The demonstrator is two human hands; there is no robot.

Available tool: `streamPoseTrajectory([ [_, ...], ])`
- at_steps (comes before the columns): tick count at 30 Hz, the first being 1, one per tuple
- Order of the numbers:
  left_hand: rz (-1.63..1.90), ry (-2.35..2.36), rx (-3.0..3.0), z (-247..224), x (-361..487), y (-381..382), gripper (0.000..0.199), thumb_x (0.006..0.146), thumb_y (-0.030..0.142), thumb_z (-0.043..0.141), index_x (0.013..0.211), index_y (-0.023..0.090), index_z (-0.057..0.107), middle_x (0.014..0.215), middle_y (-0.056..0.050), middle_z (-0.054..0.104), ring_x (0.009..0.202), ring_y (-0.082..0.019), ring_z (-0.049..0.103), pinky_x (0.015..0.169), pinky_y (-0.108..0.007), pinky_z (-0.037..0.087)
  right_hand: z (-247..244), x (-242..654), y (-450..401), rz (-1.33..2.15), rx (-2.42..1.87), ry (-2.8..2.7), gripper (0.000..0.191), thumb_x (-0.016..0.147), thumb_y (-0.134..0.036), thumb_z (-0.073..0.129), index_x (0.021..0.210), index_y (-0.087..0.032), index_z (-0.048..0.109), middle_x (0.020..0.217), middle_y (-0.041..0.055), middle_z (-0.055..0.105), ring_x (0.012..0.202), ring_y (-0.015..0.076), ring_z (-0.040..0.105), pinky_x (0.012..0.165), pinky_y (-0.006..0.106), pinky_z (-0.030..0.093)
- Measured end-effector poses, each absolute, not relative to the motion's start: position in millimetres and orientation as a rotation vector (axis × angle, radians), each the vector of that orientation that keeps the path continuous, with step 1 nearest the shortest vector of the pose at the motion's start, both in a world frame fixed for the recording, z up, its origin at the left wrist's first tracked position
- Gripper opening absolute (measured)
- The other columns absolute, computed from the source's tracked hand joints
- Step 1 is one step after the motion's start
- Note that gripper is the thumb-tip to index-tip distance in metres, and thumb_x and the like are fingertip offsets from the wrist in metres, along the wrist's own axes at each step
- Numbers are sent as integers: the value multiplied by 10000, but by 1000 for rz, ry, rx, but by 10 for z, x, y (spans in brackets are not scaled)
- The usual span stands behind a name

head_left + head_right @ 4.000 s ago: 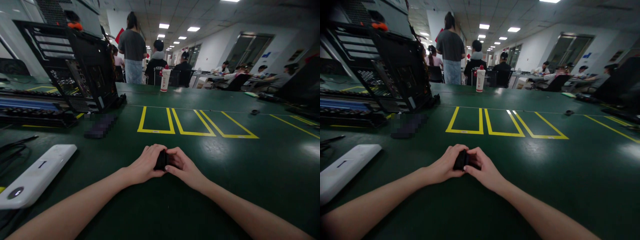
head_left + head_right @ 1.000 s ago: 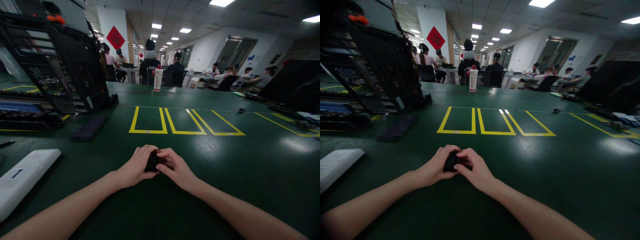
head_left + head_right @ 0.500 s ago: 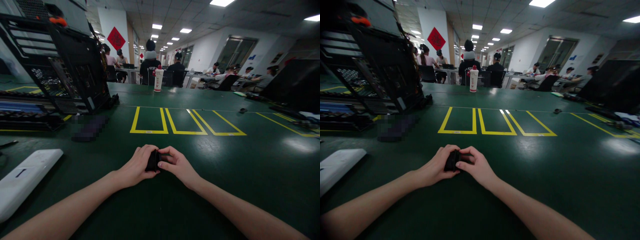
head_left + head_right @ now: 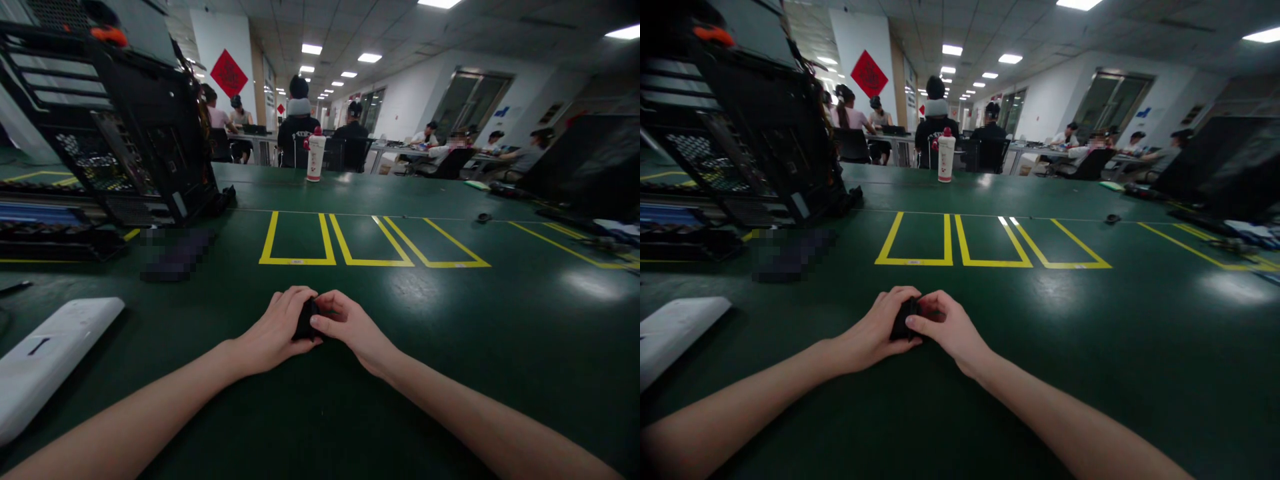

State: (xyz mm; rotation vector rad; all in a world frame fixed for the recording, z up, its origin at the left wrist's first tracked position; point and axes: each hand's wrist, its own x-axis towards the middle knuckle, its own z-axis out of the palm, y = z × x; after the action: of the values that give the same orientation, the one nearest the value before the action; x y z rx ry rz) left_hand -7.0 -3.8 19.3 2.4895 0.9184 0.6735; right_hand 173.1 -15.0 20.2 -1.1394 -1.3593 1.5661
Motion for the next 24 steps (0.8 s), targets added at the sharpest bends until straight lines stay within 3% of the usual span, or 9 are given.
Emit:
streamPoseTrajectory([
  [4,663,901,2499,198,-79,-43,590,788,211,645,1246,243,275,1221,-109,432,1073,-292,464,861,-459,408,191,1739,-178,1602,-1129,-1347,245,799,-290,606,1021,-199,557,1037,46,579,1003,202,563,870,388,479],
  [9,653,913,2482,197,-92,-49,588,793,219,642,1248,253,270,1227,-101,423,1062,-286,466,857,-451,412,172,1742,-217,1446,-1058,-1527,153,811,-222,588,963,-215,568,993,13,593,979,191,583,859,370,488],
  [13,651,932,2461,190,-86,-42,570,789,196,636,1236,244,285,1200,-99,435,1034,-275,476,840,-431,415,168,1719,-289,1382,-1026,-1581,223,810,-154,573,1009,-248,535,1002,-3,577,959,174,596,802,330,516],
  [18,653,935,2482,190,-79,-38,566,789,208,639,1227,234,283,1196,-103,437,1037,-276,470,842,-431,412,151,1707,-284,1286,-1043,-1635,115,853,-221,528,966,-239,526,953,3,566,908,171,596,764,329,522],
  [24,609,914,2514,197,-90,-40,598,786,187,644,1242,226,260,1222,-111,420,1071,-287,446,852,-437,412,147,1719,-260,1299,-1109,-1705,214,874,-248,501,1081,-229,450,1063,39,542,1005,194,550,833,365,497],
])
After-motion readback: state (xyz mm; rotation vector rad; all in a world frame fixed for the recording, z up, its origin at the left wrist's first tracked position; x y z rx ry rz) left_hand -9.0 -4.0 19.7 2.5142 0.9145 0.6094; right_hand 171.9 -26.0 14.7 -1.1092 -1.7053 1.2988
